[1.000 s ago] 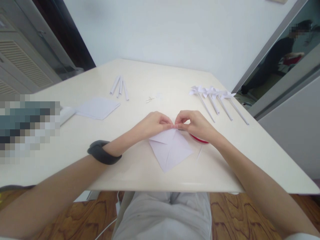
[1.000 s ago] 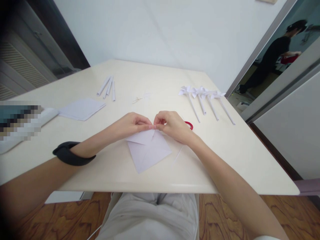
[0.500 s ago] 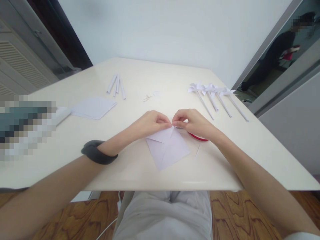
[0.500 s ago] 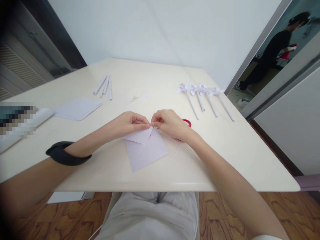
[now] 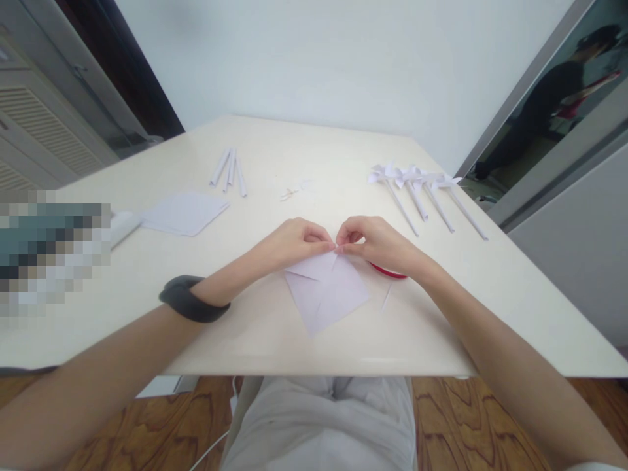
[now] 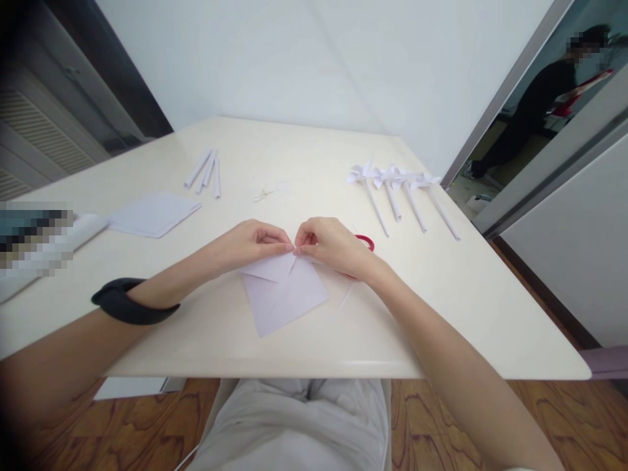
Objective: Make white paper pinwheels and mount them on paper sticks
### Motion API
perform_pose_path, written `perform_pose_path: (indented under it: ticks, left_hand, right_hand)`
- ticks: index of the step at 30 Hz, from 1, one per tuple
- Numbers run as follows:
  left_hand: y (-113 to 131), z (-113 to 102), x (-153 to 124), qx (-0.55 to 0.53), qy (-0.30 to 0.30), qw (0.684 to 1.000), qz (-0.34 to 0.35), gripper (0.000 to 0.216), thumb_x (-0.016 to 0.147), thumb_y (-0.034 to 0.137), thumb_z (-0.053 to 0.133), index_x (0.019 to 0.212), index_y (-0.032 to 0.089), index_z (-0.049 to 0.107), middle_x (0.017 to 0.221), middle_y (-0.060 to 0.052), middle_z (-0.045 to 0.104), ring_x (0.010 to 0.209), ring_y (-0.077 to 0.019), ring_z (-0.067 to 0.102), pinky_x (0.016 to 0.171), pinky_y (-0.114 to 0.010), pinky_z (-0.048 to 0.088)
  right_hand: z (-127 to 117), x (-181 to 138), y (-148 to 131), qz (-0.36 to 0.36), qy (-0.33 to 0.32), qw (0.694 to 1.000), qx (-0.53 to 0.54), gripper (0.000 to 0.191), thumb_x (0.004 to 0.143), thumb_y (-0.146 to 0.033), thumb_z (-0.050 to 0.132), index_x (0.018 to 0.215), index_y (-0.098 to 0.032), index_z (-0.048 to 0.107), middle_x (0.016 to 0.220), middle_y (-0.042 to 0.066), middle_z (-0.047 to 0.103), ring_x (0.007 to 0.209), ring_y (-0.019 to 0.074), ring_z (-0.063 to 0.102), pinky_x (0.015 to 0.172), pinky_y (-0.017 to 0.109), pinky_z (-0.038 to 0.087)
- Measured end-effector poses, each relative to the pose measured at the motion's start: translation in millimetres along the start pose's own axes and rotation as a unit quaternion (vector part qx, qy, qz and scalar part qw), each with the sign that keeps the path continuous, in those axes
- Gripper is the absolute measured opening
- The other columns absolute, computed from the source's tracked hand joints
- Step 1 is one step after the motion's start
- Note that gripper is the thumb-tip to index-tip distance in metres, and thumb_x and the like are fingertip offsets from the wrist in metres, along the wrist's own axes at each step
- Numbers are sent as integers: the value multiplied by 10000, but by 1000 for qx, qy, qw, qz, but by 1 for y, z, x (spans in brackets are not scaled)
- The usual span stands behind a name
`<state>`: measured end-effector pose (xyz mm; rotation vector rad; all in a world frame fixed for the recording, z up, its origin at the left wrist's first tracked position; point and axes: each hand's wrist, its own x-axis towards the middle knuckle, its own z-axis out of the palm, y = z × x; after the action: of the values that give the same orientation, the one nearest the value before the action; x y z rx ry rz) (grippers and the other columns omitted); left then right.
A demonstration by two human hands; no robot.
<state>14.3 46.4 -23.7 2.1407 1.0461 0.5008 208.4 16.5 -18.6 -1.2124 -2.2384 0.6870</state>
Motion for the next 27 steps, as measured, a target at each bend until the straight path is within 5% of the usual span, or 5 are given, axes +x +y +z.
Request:
perform_pose_path:
  ticks: [16, 27]
  left_hand:
    - [4, 0, -3, -66, 2, 998, 8, 163, 730, 291, 583, 818, 181, 666, 793, -27, 707, 787, -180, 651, 698, -261, 485]
    - [13, 9, -6, -73, -15, 997, 4, 102, 744, 198, 553, 762, 206, 653, 765, 18, 694, 741, -149, 638, 694, -243, 495]
  right_hand:
    - [-8, 0, -4, 23, -17, 1000, 1, 136, 789, -177, 542, 757, -173, 673, 802, 38, 696, 740, 172, 614, 691, 284, 452]
    - [-13, -1, 16, 121, -138, 972, 145, 123, 773, -279, 586, 721, -202, 668, 709, 13, 668, 678, 164, 599, 584, 272, 433]
